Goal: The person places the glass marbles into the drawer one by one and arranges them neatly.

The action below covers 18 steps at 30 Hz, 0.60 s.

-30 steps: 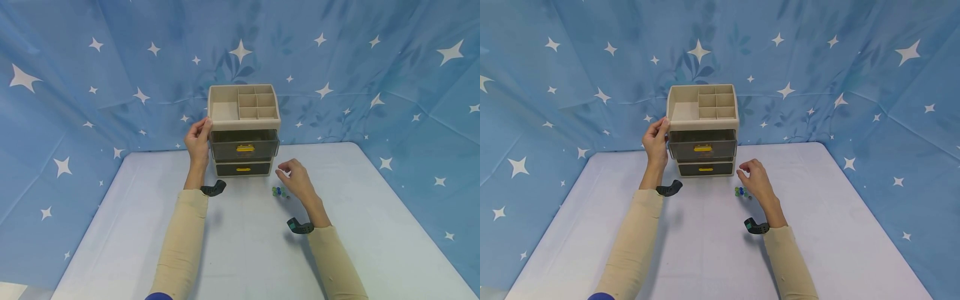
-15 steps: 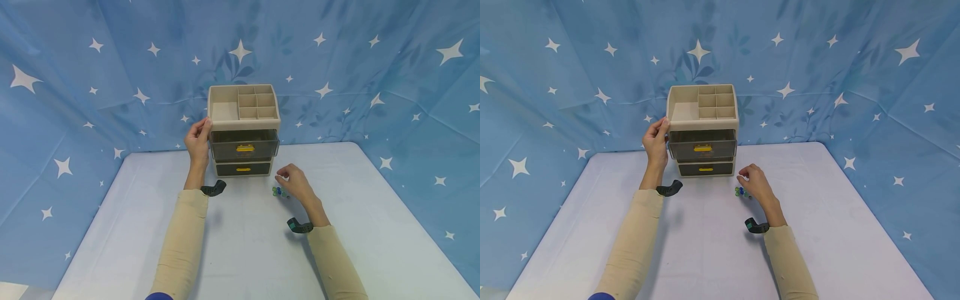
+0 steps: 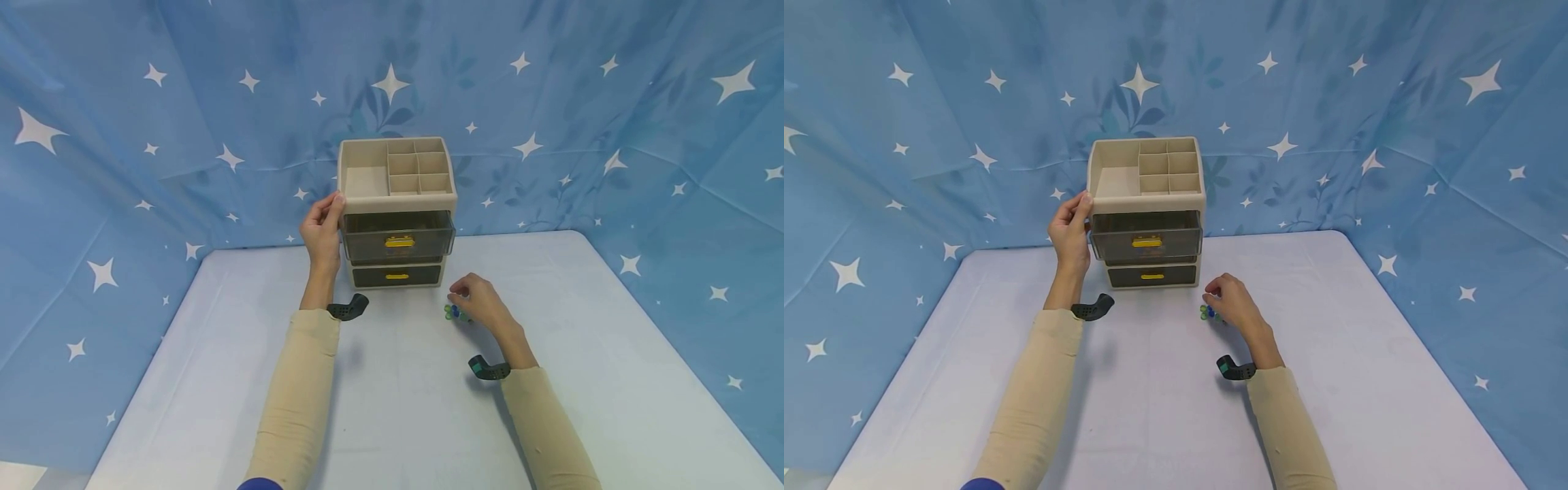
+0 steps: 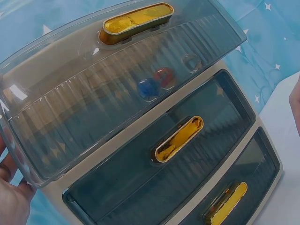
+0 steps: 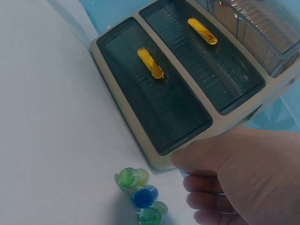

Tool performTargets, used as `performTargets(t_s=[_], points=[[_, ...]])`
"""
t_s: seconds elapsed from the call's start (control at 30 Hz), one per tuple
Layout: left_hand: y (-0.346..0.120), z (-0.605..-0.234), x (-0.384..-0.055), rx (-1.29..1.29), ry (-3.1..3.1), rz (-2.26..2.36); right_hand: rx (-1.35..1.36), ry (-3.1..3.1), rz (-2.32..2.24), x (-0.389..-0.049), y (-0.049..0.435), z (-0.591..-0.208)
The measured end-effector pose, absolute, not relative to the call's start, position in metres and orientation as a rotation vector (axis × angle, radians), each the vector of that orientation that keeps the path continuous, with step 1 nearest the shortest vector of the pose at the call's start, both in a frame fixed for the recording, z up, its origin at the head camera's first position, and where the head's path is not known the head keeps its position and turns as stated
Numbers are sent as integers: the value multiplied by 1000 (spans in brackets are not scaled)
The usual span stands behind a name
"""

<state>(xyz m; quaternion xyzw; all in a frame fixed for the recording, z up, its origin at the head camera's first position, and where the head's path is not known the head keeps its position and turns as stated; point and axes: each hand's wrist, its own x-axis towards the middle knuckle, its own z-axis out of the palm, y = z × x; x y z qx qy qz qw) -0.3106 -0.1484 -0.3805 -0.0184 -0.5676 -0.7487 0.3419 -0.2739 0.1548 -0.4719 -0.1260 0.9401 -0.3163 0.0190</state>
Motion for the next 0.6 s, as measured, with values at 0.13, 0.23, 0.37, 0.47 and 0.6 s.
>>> performTargets(t_s=[0.13,0.23,0.37,0.47,0.6], points=[[-148,-380,-310,-45,-1480,-1949,-417,2908,-968,-275,156,-475],[-149,-380,-310,-45,-1482,-1951,-424,2889,-946,-275,155,-475],[-149,-376,-307,-46,-1485,-1971,-428,2861,-929,-275,155,-477],[-149,-376,-307,-42,-1486,-1976,-439,2846,-932,-275,154,-478],[-149,-380,-310,-42,-1487,-1956,-453,2837,-934,-275,152,-477]])
